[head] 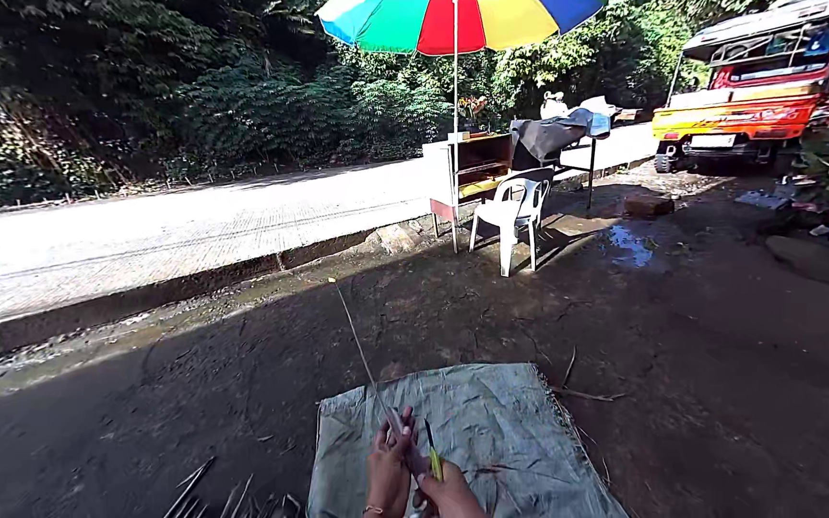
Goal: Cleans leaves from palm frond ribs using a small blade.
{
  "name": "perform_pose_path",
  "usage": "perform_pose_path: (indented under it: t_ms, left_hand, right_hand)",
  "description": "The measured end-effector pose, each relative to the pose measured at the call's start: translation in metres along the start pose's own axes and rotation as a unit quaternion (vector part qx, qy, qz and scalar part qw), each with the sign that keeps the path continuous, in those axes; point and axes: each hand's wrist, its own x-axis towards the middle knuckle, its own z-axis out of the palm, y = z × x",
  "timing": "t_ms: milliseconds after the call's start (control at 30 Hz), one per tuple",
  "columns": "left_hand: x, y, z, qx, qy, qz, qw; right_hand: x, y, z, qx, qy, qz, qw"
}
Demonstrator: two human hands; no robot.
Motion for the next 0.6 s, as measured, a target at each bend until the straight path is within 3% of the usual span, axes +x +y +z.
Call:
perform_pose_path:
  t_ms: [100, 200, 367, 533, 600]
  left_hand:
    - [0.002, 0.019, -0.005, 0.053, -0.022, 0.027, 0.998]
    - [0.015, 0.067, -0.015, 0.098, 0.028, 0.052, 0.993]
    - [0.004, 0.119, -0.048, 0.265, 0.018, 0.048, 0.963]
    - [-0.029, 0.103, -0.078, 0.324, 0.016, 0.068, 0.943]
    - [-0.042, 0.085, -0.091, 0.322, 0.035, 0.086, 0.942]
  right_hand:
    - [0.008, -0.005, -0.015, -0.083, 0.01, -0.03, 0.996]
    - [0.019, -0.015, -0.032, -0.185, -0.03, -0.039, 0.982]
    - [0.024, -0.016, -0.045, -0.282, -0.028, -0.057, 0.957]
    - [0.02, -0.017, -0.047, -0.442, 0.1, -0.045, 0.89]
    - [0.016, -0.015, -0.044, -0.469, 0.111, -0.027, 0.876]
